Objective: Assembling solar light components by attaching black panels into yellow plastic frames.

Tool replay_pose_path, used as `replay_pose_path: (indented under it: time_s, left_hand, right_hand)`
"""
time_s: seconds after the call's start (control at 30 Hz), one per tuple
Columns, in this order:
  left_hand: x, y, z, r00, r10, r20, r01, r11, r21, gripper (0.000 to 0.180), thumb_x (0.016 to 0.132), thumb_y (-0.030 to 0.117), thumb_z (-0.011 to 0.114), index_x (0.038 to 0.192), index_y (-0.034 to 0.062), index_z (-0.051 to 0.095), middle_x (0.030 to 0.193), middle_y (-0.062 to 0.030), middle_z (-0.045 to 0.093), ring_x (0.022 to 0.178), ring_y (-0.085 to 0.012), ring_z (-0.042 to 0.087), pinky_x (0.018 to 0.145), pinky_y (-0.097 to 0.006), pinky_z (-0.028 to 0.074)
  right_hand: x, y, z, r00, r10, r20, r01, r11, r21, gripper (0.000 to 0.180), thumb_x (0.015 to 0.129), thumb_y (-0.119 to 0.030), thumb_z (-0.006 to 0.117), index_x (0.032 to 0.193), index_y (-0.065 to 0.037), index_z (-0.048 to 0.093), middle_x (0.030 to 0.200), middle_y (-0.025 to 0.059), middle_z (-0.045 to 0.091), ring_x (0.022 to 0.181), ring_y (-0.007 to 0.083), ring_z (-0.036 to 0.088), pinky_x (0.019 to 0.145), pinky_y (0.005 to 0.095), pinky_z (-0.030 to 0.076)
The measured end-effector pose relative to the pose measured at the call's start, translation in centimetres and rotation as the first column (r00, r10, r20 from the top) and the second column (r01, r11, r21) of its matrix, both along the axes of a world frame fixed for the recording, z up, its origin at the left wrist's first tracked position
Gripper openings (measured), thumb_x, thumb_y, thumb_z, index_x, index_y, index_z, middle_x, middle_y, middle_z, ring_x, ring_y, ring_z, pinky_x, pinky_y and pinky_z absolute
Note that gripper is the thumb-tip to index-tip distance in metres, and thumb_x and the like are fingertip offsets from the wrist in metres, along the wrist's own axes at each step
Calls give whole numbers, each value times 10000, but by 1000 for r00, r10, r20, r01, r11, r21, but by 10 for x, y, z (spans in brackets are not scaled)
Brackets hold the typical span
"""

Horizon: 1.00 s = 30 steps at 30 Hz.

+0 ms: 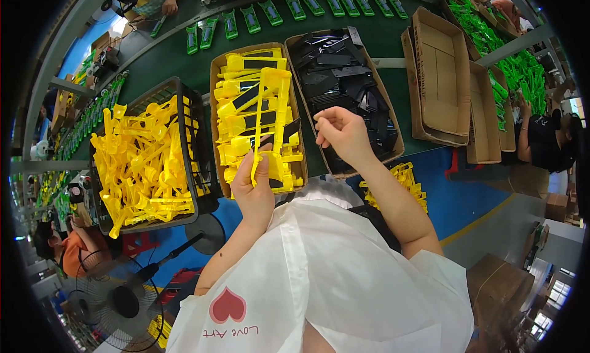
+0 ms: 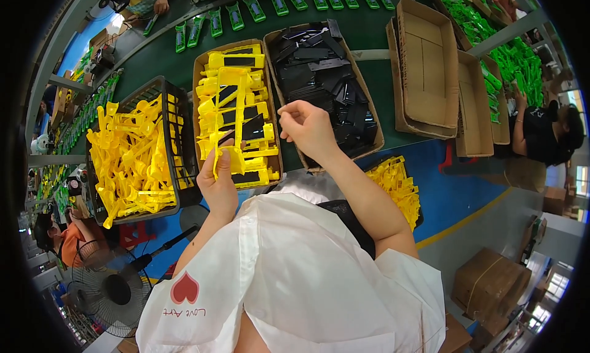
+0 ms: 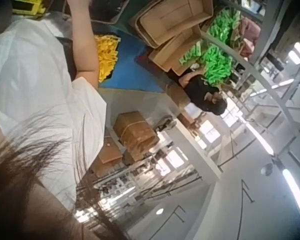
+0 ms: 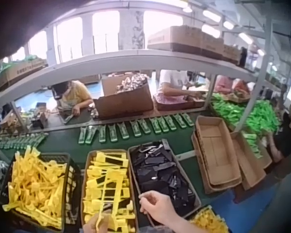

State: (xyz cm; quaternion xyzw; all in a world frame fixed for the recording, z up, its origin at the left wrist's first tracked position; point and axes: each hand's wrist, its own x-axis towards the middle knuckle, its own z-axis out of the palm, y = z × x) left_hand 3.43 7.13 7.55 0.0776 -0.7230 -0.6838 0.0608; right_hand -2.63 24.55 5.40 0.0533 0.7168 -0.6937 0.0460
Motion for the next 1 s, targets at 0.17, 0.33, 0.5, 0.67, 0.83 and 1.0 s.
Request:
replay_pose_path:
  time_s: [0.17,0.33,0.5,0.67,0.83,1.0]
  left_hand:
    - [3,3,1,999,-28,-28,26,997,-75,230,880,139,494,999,-41,576,965,-81,601,838,-110,517,758,-211,404]
    - [5,7,5,998,-37,-45,35,998,-54,230,879,135,493,1009,-40,567,988,-86,596,856,-115,524,761,-215,406]
    - [7,25,2,998,-3,-65,0,998,-56,251,886,136,477,1059,-35,537,1002,-87,590,873,-120,529,786,-220,409]
    - [7,33,-4,991,27,-130,-32,999,-36,259,894,161,472,1045,-32,553,1008,-62,572,882,-99,515,769,-198,407]
    - [12,22,-10,996,93,3,-89,947,308,264,895,161,463,1051,-44,523,1007,-110,568,893,-121,545,757,-219,451]
    - [11,8,0,999,27,32,-40,861,507,278,899,163,447,1077,-47,487,1031,-151,559,922,-164,556,808,-257,451]
  right_hand:
    - [3,-10,2,973,107,-205,-64,977,205,173,792,-78,570,928,30,569,811,84,617,639,102,596,549,200,480]
    - [4,-11,9,898,130,-421,86,886,456,119,726,-69,618,814,-3,574,706,61,579,562,137,581,500,237,467]
    - [2,-24,10,769,212,-603,372,619,692,124,676,-43,607,662,-52,484,621,59,475,502,204,532,454,280,446]
    - [2,-29,6,787,219,-577,381,565,732,164,669,-34,594,626,-67,439,602,66,443,506,219,525,432,283,430]
    - [3,-19,2,572,268,-775,381,750,541,142,628,-3,608,646,-50,476,605,72,457,492,218,511,424,269,424]
    - [12,-17,4,502,316,-805,282,820,498,127,613,-3,616,661,-42,505,590,58,475,477,203,503,424,270,422]
